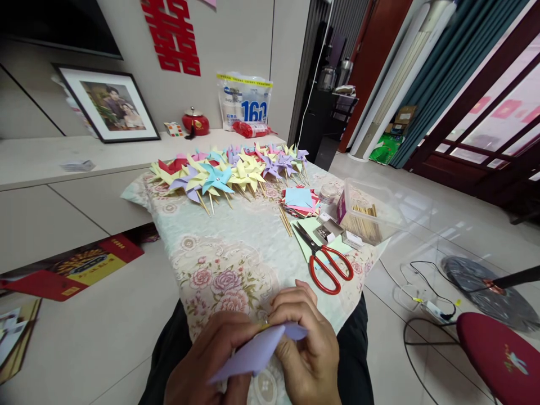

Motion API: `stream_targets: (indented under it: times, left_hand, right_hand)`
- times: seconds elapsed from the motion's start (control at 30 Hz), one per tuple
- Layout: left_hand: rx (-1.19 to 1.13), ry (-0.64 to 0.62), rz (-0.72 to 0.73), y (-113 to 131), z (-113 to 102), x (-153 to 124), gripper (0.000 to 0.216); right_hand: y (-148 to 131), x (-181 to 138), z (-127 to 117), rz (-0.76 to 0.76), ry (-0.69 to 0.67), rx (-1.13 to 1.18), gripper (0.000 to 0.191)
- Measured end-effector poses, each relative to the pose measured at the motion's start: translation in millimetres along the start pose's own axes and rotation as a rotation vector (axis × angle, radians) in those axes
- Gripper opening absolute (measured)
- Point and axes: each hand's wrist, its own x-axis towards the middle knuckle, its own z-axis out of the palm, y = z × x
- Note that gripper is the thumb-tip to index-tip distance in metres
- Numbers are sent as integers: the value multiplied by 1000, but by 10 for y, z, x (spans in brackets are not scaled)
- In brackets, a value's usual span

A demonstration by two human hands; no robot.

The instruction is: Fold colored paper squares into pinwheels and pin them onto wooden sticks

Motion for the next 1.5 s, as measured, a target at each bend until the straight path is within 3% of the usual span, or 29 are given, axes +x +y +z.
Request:
stream_targets:
  times: [0.1,0.27,0.4,0.5,0.57,0.7,0.8,0.93,1.17,1.33,1.5]
  left_hand:
    - [-117,-131,-89,-109,-25,30,28]
    - [-319,-96,-428,-248,8,-33,27]
    - [-462,-159,-644,-309,12,-56,29]
    - [-573,-235,-714,-355,32,-7,25]
    - [-626,-213,-758,-397,68,38,22]
    - [-685,-149,-869,-476,136,127,26]
    - [-750,-91,-949,-471,122,206,34]
    - [-826,-7,-1016,-407,73,294,36]
    - [-888,70,-995,-296,129,371,28]
    - [-947,63,-972,-180,150,438,25]
    - [-940,53,-968,-219,220,386,28]
  right_hand:
    - [56,15,-5,217,-39,108,3]
    - [156,82,3,588,-87,253,17]
    - [198,162,14,642,-125,292,20]
    - [221,206,58,663,-119,272,20]
    - [234,230,101,664,-121,235,18]
    - [221,281,148,603,-175,109,11]
    - [194,290,117,571,-201,100,24]
    - [217,199,51,440,-44,-88,32]
    - [271,18,93,-55,25,-539,31]
    - [328,-17,138,-176,-1,-682,37]
    - [386,-34,173,-249,9,-756,42]
